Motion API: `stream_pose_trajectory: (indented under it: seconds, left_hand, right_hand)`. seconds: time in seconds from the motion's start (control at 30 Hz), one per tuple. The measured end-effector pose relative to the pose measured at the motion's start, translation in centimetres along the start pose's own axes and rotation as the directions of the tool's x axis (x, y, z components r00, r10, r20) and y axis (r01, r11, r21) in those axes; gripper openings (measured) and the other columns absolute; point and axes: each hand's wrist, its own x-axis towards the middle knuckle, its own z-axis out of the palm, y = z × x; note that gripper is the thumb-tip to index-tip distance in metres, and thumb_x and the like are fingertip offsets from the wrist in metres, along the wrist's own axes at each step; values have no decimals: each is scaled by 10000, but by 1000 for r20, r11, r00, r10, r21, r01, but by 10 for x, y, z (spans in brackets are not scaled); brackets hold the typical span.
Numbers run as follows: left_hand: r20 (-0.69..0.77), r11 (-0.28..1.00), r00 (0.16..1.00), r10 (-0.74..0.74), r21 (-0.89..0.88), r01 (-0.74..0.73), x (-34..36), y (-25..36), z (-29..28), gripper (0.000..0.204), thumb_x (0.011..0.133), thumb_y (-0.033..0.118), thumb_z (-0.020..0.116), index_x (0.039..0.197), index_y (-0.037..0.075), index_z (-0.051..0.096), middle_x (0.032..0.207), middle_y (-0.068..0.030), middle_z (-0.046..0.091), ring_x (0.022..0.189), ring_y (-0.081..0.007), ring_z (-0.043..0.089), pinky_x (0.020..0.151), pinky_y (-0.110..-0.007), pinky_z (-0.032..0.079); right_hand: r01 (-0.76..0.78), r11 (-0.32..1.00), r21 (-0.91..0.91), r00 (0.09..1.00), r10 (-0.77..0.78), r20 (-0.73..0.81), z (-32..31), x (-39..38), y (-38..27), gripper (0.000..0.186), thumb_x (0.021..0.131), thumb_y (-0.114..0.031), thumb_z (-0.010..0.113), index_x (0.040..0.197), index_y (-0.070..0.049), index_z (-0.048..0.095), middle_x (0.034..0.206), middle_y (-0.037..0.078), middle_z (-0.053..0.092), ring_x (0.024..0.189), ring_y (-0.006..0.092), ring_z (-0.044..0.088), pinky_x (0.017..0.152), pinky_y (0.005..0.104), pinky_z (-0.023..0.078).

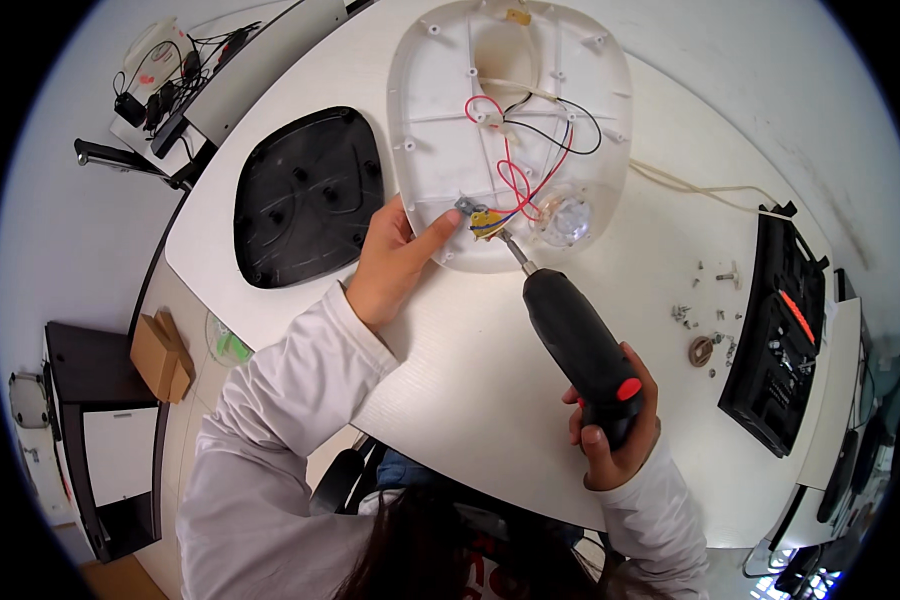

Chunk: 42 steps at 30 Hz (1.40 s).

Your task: The person uses a cordless screwdriver to remove and tighten screws on the back of a white plastic device with exposed wiring. They repeatedly adjust the screwdriver bit and reposition the device on the table while working on the internal components.

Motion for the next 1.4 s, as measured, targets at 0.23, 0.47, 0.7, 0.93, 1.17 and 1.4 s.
stream_pose_trajectory:
  seconds: [0.23, 0.47, 0.7, 0.93, 1.17, 1.4]
  left_hand:
    - [26, 1000, 1000, -14, -16, 15, 1, 0, 0, 296, 902, 118, 599, 1151, -27, 529, 1071, -55, 621, 945, -95, 564, 840, -253, 447]
    - [12, 999, 1000, 2, 32, -2, 1, -3, -3, 304, 901, 142, 602, 1163, 0, 542, 1079, -40, 626, 949, -91, 575, 857, -258, 440]
    - [-20, 998, 999, 47, 44, -46, 2, -4, 1, 291, 898, 116, 606, 1140, -27, 534, 1037, -51, 633, 905, -82, 571, 801, -245, 463]
    - [-7, 992, 995, 98, 81, -97, 3, -11, -3, 271, 902, 98, 586, 1133, -32, 531, 1036, -57, 635, 899, -86, 573, 797, -250, 466]
    - [-12, 993, 997, 71, 94, -69, 2, -11, -3, 254, 901, 87, 576, 1116, -42, 530, 1013, -55, 633, 896, -87, 566, 799, -246, 454]
    - [-12, 990, 996, 88, 109, -86, 3, -14, -5, 232, 898, 65, 568, 1100, -42, 531, 1001, -56, 629, 894, -88, 562, 799, -248, 453]
  right_hand:
    - [1, 996, -91, 1000, 1, 16, -4, -2, 2, 747, 877, -368, 538, 1406, -2, 158, 893, 160, 575, 556, 118, 525, 540, 243, 454]
    - [21, 993, -113, 999, -16, 47, -7, -3, 2, 714, 853, -224, 565, 1399, 13, 171, 926, 161, 583, 642, 138, 549, 612, 259, 464]
    - [39, 989, -143, 997, -29, 76, 0, -2, -11, 694, 871, -202, 531, 1403, 2, 136, 912, 175, 561, 586, 103, 510, 554, 228, 446]
    - [-66, 995, -73, 998, 65, -10, 14, 5, -48, 649, 880, -198, 511, 1394, 17, 178, 952, 181, 540, 615, 100, 502, 528, 215, 431]
    - [-90, 990, -106, 994, 84, -64, 18, 10, -56, 636, 879, -239, 518, 1377, 19, 218, 906, 158, 531, 612, 104, 504, 510, 214, 423]
    - [-247, 969, 31, 968, 248, -31, 10, 11, -62, 688, 871, -160, 575, 1394, 28, 170, 827, 120, 588, 680, 174, 583, 665, 294, 479]
